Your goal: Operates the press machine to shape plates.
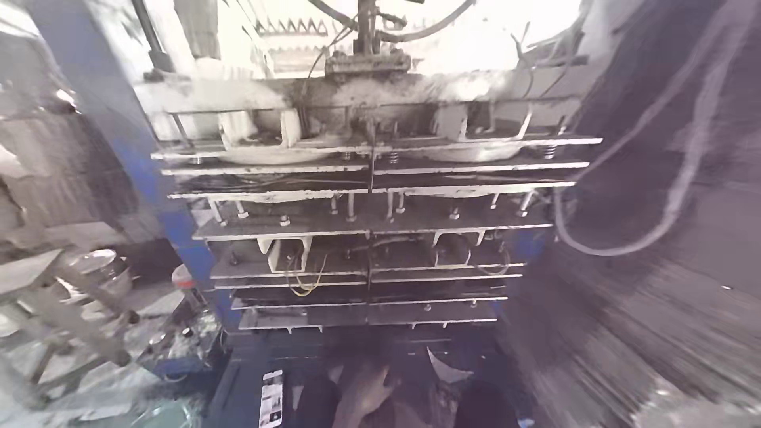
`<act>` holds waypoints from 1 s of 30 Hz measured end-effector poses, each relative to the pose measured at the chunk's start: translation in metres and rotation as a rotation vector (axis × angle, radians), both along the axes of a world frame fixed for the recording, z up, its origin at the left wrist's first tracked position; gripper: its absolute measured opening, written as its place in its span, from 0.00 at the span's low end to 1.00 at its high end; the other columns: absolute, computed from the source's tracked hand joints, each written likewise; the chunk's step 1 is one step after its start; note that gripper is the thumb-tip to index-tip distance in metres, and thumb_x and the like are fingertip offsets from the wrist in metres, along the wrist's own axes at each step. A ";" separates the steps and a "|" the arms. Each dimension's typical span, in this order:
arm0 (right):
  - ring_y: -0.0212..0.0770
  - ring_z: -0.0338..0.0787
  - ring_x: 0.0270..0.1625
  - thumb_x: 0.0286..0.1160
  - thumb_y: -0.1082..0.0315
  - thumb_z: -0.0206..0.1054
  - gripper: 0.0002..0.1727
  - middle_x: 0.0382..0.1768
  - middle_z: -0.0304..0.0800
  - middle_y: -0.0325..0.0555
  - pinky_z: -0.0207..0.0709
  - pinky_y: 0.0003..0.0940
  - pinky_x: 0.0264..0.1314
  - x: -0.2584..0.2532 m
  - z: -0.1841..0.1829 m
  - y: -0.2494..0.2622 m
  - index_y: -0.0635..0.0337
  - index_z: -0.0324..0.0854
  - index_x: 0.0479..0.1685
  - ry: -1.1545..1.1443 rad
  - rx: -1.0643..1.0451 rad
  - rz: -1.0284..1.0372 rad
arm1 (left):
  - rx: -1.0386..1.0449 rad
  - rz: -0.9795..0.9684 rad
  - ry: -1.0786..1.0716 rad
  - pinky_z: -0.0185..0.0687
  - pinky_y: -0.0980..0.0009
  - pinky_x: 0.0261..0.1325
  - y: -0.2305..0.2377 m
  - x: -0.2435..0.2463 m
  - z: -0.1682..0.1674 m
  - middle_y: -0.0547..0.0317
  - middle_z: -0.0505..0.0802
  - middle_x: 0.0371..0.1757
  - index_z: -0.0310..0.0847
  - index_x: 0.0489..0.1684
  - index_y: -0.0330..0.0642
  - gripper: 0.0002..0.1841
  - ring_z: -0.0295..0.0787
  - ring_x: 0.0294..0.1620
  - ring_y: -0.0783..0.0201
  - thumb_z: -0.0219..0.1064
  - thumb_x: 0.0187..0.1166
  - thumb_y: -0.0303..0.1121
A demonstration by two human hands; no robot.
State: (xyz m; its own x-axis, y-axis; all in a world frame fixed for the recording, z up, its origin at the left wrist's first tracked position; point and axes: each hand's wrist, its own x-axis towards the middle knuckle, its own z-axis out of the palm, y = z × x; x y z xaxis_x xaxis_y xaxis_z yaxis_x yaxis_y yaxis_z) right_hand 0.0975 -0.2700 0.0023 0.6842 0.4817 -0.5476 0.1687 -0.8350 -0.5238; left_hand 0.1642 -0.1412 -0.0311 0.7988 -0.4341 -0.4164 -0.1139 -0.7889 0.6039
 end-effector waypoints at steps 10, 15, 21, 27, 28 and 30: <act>0.73 0.84 0.66 0.81 0.70 0.65 0.17 0.58 0.86 0.77 0.72 0.67 0.70 0.003 -0.014 -0.005 0.80 0.82 0.58 -0.196 0.179 -0.014 | -0.258 0.166 -0.183 0.71 0.53 0.80 -0.002 -0.001 -0.004 0.39 0.88 0.68 0.79 0.74 0.34 0.19 0.84 0.72 0.46 0.57 0.90 0.33; 0.71 0.85 0.65 0.78 0.71 0.68 0.19 0.57 0.86 0.77 0.72 0.66 0.70 0.006 -0.013 -0.010 0.80 0.81 0.60 -0.161 0.229 -0.003 | -0.337 0.257 -0.287 0.75 0.56 0.76 0.001 -0.003 -0.006 0.42 0.91 0.62 0.82 0.69 0.34 0.17 0.88 0.65 0.50 0.56 0.89 0.30; 0.69 0.87 0.61 0.75 0.67 0.68 0.20 0.56 0.87 0.73 0.74 0.68 0.66 0.009 -0.038 -0.017 0.75 0.82 0.60 -0.218 0.310 -0.033 | -0.292 0.273 -0.246 0.75 0.54 0.77 0.002 -0.004 -0.005 0.42 0.91 0.64 0.82 0.70 0.36 0.18 0.87 0.68 0.49 0.55 0.91 0.33; 0.68 0.86 0.64 0.79 0.69 0.66 0.19 0.59 0.87 0.73 0.73 0.66 0.70 0.002 -0.030 -0.016 0.76 0.82 0.61 -0.182 0.291 -0.026 | -0.285 0.260 -0.232 0.76 0.54 0.76 0.001 -0.005 -0.004 0.42 0.91 0.63 0.83 0.69 0.36 0.18 0.88 0.66 0.50 0.55 0.91 0.33; 0.67 0.87 0.62 0.78 0.69 0.66 0.18 0.57 0.88 0.72 0.74 0.65 0.69 0.004 -0.034 -0.017 0.76 0.82 0.60 -0.188 0.308 -0.034 | -0.310 0.257 -0.249 0.77 0.54 0.75 0.001 -0.005 -0.005 0.41 0.92 0.61 0.83 0.68 0.34 0.17 0.88 0.65 0.50 0.55 0.90 0.32; 0.68 0.86 0.62 0.77 0.71 0.67 0.19 0.56 0.87 0.75 0.74 0.65 0.68 0.009 -0.044 -0.018 0.78 0.81 0.60 -0.183 0.322 -0.026 | -0.329 0.250 -0.269 0.76 0.54 0.75 0.000 -0.005 -0.005 0.40 0.91 0.62 0.83 0.67 0.33 0.17 0.88 0.66 0.49 0.56 0.89 0.30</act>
State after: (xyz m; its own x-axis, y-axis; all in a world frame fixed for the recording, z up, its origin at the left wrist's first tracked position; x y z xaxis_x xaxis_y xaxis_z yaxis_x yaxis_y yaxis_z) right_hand 0.1063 -0.2880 -0.0414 0.7709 0.5909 -0.2379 0.2652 -0.6373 -0.7235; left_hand 0.1592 -0.1409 -0.0359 0.9557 -0.2893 -0.0541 -0.1314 -0.5839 0.8011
